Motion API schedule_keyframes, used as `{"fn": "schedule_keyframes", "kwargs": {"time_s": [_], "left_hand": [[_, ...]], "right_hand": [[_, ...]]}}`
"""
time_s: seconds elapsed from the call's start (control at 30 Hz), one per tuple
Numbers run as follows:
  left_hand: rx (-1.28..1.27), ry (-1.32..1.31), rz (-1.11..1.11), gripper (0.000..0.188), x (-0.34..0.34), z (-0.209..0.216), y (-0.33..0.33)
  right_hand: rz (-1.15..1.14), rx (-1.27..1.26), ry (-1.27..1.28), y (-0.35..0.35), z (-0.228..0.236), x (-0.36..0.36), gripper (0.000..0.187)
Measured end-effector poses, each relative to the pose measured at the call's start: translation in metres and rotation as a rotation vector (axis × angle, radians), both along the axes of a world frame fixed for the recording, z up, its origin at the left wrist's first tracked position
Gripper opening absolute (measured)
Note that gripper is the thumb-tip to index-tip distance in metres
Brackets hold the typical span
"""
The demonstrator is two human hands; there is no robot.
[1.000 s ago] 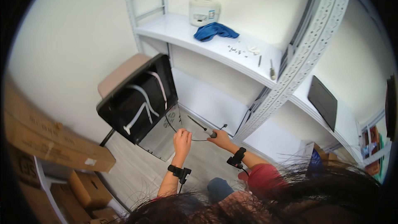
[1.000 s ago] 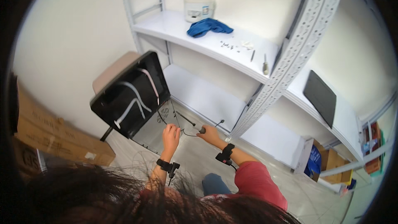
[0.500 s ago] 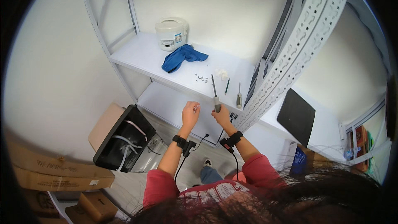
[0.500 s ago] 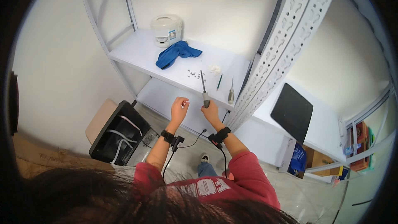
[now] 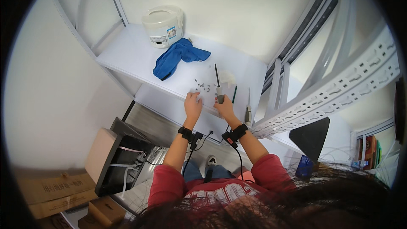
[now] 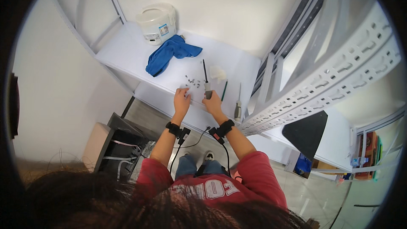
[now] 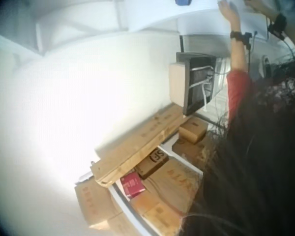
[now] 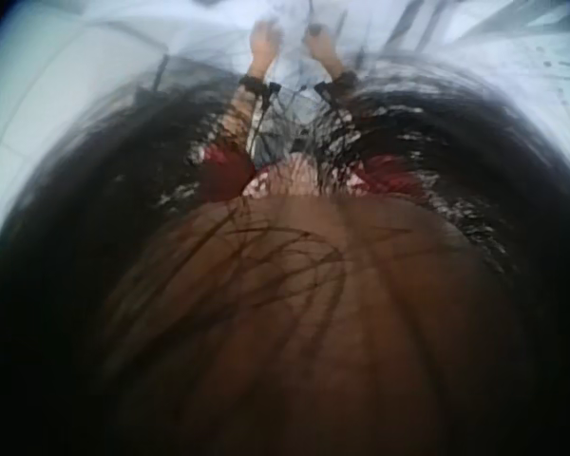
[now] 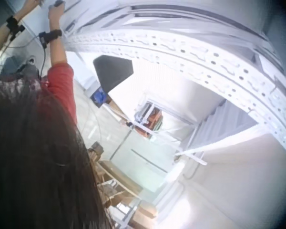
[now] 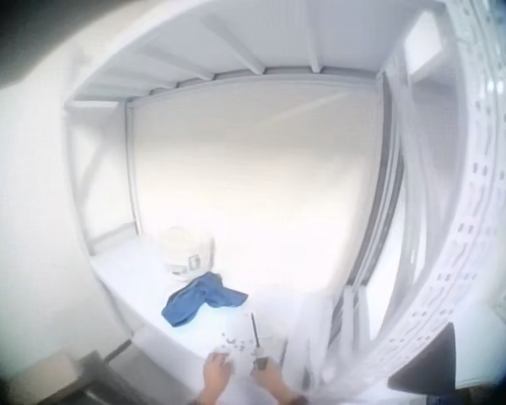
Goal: The person sits on the floor and uses a screwdriver to fasten screws into the back of a black electronic device. They then wipe the device with a blue cloth and place it on a shelf.
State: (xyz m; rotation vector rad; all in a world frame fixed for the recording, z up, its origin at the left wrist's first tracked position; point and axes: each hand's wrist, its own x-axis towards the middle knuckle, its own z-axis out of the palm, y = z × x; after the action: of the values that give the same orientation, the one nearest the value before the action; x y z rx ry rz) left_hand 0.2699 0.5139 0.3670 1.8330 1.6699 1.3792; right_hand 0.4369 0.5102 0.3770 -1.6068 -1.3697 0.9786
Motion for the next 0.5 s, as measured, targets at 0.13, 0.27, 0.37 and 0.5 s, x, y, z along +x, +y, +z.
{"fn": "schedule_keyframes", "kwargs": {"time_s": [0.13,0.27,0.37,0.5], "left_hand": [[0.014,0.101,-0.034,0.026,-0.009,0.004,0.018],[0.079,0.312,0.052,0.026,-0.021,0.009,0.031],[0.053,0.268,-0.006,0.024,-0.029,0.005,0.041],[-0.093,0.085,-0.187,0.024,-0.020,0.003,0.050]], "right_hand": [[-0.054,-0.006,-0.011,0.009,-0.003,-0.007,0.035],[-0.159,0.057,-0.110,0.008,-0.001,-0.009,0.033],[-0.213,0.019,-0.211,0.008,0.007,-0.003,0.031],[-0.197,0.029,-0.166,0.012,0.000,0.001,0.033]]}}
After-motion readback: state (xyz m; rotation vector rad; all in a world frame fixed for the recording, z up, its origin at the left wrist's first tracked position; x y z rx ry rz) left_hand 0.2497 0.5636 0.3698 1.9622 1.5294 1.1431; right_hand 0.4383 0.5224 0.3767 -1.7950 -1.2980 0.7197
